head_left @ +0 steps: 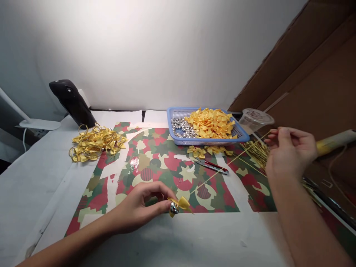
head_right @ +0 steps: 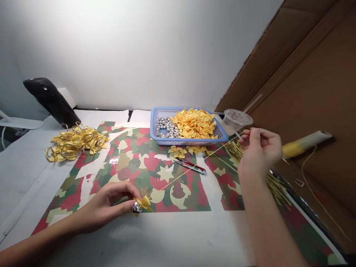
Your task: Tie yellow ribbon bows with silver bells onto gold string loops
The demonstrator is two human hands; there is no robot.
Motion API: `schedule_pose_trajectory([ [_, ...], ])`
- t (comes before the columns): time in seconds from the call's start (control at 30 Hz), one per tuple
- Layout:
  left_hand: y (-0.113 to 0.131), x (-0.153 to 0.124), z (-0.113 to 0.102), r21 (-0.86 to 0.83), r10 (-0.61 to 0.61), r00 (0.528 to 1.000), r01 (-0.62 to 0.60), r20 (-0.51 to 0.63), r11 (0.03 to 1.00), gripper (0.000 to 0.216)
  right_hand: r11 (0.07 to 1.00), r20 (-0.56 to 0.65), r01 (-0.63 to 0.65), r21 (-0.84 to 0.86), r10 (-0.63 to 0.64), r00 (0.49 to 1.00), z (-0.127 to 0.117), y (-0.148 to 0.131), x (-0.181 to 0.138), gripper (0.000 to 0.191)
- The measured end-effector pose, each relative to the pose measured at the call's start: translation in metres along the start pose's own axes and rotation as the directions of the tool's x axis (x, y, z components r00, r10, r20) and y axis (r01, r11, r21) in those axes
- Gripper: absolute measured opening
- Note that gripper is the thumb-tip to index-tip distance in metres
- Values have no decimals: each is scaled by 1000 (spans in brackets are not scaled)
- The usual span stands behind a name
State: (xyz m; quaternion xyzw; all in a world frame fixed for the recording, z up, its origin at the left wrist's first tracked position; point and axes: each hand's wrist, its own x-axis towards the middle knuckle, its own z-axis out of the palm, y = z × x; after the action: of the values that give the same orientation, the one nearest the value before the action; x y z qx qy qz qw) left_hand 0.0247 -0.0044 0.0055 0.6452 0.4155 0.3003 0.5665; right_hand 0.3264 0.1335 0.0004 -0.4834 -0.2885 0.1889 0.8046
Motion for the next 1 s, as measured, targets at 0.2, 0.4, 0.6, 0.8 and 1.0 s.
schedule_pose_trajectory([
  [0.2, 2, -2, -1, -16, 14, 1000, -14, -26, 1000, 8, 982, 21, 172, -80, -171, 985, -4, 4, 2, 11],
  [0.4, 4, -3, -1, -96, 72, 997, -69, 31, 993, 11, 965, 74, 230, -128, -222, 972, -7, 11, 5, 10],
  [0.6, -4, 2, -5, -52, -54, 997, 51, -56, 997, 10, 945, 315, 244, -218, -169, 934, -5, 17, -8, 18],
  [0.8, -13, 8, -9, -27, -66, 985, 62, -159, 998, 13, 921, 798, 220, -321, 139, 586, 7, 7, -67, 18],
  [1.0, -15, 10, -11, 203, 24, 934, 53, -357, 978, 15, 922, 898, -69, -380, 386, 212, 11, -9, -115, 24],
])
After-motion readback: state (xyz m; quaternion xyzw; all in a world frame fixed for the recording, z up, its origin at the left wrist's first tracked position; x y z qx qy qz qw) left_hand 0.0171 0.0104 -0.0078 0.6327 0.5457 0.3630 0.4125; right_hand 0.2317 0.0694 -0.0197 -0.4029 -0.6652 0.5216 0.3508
